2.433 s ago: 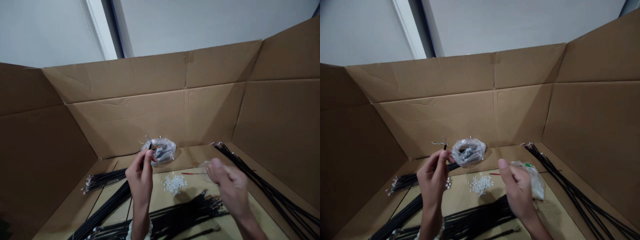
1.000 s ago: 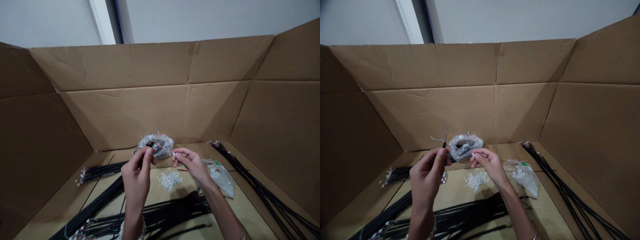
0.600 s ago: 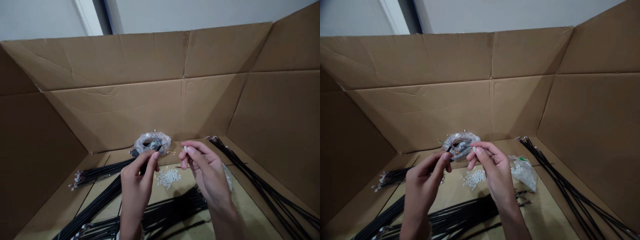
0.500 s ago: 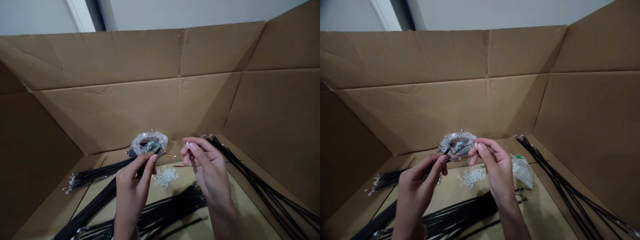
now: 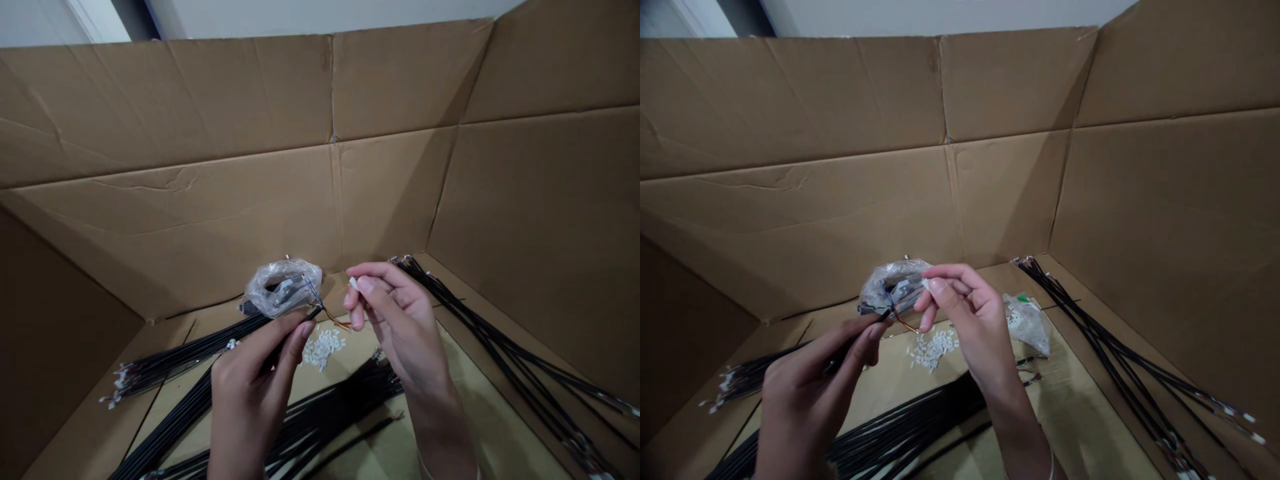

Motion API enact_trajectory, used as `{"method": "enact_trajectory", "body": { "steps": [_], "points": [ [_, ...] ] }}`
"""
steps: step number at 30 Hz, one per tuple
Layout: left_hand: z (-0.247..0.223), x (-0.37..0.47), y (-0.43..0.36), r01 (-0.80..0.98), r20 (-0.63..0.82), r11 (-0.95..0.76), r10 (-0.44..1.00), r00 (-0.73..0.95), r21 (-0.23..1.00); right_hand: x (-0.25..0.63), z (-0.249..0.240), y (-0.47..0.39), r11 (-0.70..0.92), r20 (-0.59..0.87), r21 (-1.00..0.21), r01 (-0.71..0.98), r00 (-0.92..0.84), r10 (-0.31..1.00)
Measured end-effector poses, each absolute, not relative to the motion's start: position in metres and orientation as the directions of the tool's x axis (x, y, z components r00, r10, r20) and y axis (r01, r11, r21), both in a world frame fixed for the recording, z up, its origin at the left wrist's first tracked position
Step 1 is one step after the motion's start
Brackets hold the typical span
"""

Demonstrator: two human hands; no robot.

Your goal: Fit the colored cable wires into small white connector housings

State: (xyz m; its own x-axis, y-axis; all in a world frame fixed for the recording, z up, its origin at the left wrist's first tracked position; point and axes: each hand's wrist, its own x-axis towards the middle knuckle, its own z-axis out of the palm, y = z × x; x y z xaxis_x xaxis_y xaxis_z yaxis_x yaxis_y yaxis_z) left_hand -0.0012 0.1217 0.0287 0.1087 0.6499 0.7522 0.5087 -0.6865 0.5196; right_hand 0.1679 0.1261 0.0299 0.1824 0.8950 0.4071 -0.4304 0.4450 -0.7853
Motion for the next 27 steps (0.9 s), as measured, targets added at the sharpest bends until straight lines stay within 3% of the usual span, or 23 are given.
{"method": "enact_trajectory", "body": {
  "steps": [27],
  "points": [
    [0.0259, -0.0031, 0.1191, 0.567, 0.755, -0.659, 0.649, 0.096, 0.495, 0.1708, 0.0258, 0.1239, 0.488, 0.455, -0.775, -0.401, 0.18, 0.872]
  ]
}}
